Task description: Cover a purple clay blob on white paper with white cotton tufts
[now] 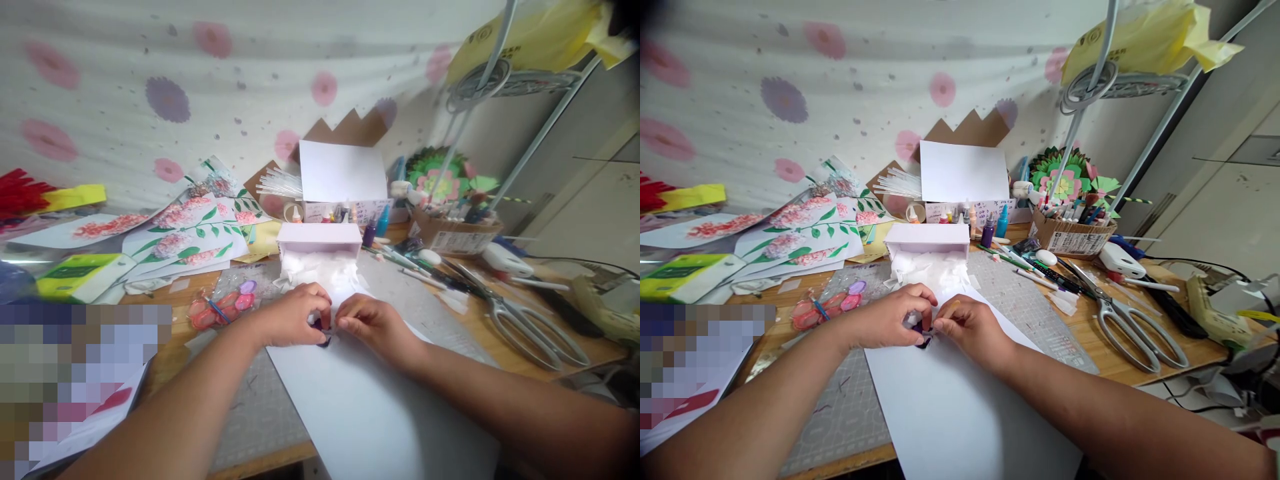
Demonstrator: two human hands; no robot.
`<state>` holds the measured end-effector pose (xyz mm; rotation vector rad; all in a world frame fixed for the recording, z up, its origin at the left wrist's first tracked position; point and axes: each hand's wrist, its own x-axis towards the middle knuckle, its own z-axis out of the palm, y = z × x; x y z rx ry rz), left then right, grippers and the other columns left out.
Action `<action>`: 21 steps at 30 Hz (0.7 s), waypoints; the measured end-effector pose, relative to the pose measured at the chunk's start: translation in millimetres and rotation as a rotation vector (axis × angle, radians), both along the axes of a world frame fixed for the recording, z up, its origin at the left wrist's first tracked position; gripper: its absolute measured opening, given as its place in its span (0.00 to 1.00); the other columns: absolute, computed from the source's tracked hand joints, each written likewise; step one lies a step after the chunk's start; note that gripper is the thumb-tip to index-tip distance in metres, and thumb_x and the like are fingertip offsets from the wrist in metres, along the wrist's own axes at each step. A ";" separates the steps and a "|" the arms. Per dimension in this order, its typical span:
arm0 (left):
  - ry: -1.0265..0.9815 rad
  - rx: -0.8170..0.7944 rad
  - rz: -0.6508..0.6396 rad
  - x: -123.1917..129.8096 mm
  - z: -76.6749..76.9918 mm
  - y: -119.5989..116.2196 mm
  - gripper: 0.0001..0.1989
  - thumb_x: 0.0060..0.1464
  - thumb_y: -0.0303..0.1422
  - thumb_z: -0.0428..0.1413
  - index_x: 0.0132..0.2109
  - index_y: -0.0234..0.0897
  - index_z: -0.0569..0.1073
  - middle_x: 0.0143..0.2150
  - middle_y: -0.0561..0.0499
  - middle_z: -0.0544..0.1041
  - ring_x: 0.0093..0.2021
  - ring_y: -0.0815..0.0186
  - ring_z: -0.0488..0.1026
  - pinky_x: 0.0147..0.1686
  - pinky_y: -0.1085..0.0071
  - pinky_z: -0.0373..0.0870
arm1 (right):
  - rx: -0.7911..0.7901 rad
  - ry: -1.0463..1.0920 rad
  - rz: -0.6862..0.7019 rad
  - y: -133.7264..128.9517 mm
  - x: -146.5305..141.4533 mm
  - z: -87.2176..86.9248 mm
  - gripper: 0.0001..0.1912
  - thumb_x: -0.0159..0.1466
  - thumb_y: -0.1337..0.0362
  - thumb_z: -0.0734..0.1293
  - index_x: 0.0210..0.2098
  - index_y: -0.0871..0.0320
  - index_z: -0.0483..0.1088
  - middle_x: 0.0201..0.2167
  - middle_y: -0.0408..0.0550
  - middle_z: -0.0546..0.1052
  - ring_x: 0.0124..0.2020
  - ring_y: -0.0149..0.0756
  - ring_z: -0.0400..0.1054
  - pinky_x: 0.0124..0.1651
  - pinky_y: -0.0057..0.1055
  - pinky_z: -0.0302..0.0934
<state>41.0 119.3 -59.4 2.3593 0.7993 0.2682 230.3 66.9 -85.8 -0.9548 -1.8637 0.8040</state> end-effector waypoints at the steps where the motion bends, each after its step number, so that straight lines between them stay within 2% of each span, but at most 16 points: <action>1: 0.003 0.004 -0.001 0.0 0.3 -0.3 0.06 0.41 0.31 0.58 0.31 0.41 0.72 0.46 0.53 0.64 0.48 0.63 0.63 0.49 0.70 0.60 | -0.009 0.014 0.007 0.4 0.8 0.4 0.13 0.60 0.58 0.63 0.23 0.58 0.69 0.27 0.48 0.73 0.32 0.34 0.67 0.38 0.32 0.62; 15: 0.021 -0.014 -0.002 -0.2 2.9 -1.3 0.05 0.42 0.31 0.58 0.31 0.41 0.70 0.46 0.54 0.63 0.48 0.64 0.63 0.48 0.71 0.60 | 0.011 -0.052 0.035 0.9 -1.2 -3.1 0.13 0.59 0.56 0.64 0.24 0.58 0.70 0.28 0.48 0.72 0.32 0.33 0.67 0.36 0.30 0.62; 21: 0.006 -0.006 0.004 -1.8 1.2 -0.1 0.06 0.41 0.32 0.59 0.31 0.41 0.70 0.45 0.54 0.63 0.47 0.65 0.64 0.47 0.72 0.60 | -0.064 0.072 -0.016 3.7 5.0 -3.2 0.13 0.58 0.56 0.65 0.23 0.58 0.70 0.28 0.48 0.72 0.34 0.34 0.67 0.40 0.33 0.61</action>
